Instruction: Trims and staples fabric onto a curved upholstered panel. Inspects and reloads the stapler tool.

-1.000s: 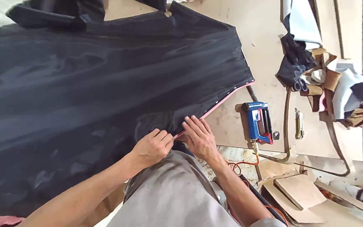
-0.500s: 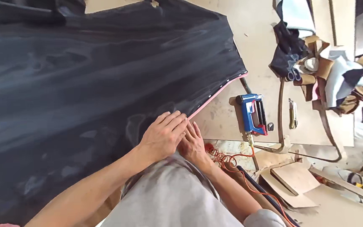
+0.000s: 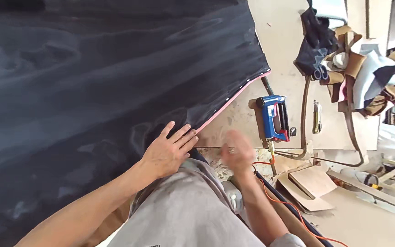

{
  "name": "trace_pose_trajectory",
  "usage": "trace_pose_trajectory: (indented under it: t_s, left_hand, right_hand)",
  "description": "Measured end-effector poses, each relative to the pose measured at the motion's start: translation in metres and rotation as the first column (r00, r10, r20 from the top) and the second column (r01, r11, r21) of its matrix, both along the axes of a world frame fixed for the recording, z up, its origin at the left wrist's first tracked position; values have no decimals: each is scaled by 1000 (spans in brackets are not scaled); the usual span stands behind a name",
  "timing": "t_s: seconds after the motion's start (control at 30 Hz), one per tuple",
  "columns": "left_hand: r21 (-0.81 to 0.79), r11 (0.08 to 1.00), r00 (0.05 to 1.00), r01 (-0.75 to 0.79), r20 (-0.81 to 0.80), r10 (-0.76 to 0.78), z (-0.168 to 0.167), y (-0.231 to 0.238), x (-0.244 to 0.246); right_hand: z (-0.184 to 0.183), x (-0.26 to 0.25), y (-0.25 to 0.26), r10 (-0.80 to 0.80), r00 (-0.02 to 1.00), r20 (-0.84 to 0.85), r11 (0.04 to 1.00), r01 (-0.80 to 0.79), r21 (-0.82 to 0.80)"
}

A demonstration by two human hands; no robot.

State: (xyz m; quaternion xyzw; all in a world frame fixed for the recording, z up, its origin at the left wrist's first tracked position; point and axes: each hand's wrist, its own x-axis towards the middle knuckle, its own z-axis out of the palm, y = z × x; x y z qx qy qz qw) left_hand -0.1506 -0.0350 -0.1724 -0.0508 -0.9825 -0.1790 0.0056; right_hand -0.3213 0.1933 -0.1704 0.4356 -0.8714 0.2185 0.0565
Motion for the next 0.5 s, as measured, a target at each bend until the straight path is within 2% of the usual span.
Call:
trace_pose_trajectory:
  t_s: [0.07, 0.1, 0.17, 0.23, 0.33, 0.43, 0.5]
  left_hand:
    - [-8, 1000, 999, -23, -37, 22, -2, 6, 9]
    - [-6, 999, 999, -34, -41, 34, -4, 9, 14]
    - [17, 999, 998, -48, -42, 48, -8, 12, 21]
    - [48, 997, 997, -68, -43, 70, -10, 14, 24]
    - [88, 991, 993, -102, -43, 106, -11, 14, 25]
    - [100, 989, 993, -107, -41, 112, -12, 15, 25]
    - [121, 988, 994, -97, -41, 103, -13, 11, 24]
  right_hand:
    - [16, -70, 26, -310, 950, -23, 924, 307, 226]
    - [16, -101, 37, -430, 903, 1, 856, 407, 318]
    - [3, -144, 51, -587, 808, 51, 731, 502, 463]
    - [-15, -166, 56, -647, 756, 100, 662, 493, 565]
    - [-27, -184, 57, -656, 743, 136, 652, 466, 598]
    - [-8, -187, 48, -725, 676, 133, 581, 497, 645]
    - [23, -170, 39, -729, 670, 144, 602, 525, 602]
